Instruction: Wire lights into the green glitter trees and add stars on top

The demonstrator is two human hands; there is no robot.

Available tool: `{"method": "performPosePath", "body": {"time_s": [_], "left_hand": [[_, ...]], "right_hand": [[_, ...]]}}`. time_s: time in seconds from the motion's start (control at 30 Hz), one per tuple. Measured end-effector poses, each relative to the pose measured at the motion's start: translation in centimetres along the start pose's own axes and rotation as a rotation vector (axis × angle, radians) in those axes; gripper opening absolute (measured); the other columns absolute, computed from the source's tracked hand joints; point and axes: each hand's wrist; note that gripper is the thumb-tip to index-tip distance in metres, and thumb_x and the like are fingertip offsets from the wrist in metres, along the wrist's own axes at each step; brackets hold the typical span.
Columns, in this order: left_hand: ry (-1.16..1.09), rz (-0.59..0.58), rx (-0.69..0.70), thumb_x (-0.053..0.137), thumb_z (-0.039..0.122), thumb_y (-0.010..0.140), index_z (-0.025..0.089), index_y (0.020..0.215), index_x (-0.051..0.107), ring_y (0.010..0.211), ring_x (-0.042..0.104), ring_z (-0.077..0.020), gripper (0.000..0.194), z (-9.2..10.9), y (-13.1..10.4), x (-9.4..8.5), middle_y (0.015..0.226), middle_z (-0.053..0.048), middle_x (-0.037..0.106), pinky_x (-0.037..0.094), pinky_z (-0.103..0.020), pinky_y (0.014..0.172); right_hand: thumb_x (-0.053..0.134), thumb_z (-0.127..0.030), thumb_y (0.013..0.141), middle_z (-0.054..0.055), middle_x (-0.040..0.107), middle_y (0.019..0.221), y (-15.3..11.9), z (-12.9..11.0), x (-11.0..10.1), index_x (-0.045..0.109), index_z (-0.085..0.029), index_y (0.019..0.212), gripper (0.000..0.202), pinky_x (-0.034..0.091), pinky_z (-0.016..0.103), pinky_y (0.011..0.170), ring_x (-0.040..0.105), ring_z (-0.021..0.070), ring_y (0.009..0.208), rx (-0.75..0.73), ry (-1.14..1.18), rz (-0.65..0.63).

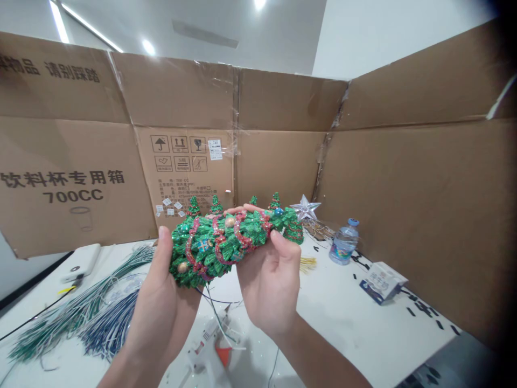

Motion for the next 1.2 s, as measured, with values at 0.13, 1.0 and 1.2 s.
{"method": "performPosePath", "body": {"time_s": [0.13,1.0,1.2], "left_hand": [[-0.004,-0.013,0.005,0.062,0.06,0.105,0.02,0.14,0.076,0.152,0.056,-0.0358,0.055,-0.06,0.04,0.12,0.148,-0.011,0.073,0.051,-0.052,0.126],[-0.009,-0.023,0.003,0.062,0.055,0.106,0.018,0.139,0.076,0.153,0.056,-0.0357,0.051,0.01,-0.15,0.28,0.149,-0.012,0.072,0.05,-0.052,0.126],[-0.003,-0.022,0.004,0.062,0.055,0.107,0.018,0.142,0.074,0.154,0.055,-0.0355,0.052,0.03,-0.11,0.08,0.151,-0.012,0.071,0.051,-0.051,0.126]], "right_hand": [[0.058,-0.047,0.095,0.002,0.081,0.115,0.09,0.05,0.03,0.078,-0.028,0.113,0.032,0.056,0.05,0.108,0.072,0.029,0.113,-0.005,-0.008,0.014],[0.051,-0.047,0.098,0.006,0.078,0.117,-0.27,-0.29,0.26,0.079,-0.027,0.113,0.037,0.055,0.05,0.107,0.07,0.0308,0.114,-0.007,-0.095,0.028],[0.053,-0.049,0.098,0.005,0.078,0.117,-0.29,-0.14,0.22,0.078,-0.027,0.113,0.037,0.054,0.049,0.109,0.07,0.0298,0.115,-0.016,-0.083,0.024]]}}
Point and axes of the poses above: each hand's wrist, its own y-axis towards the middle knuckle, its own x-axis out of the palm, z = x × y
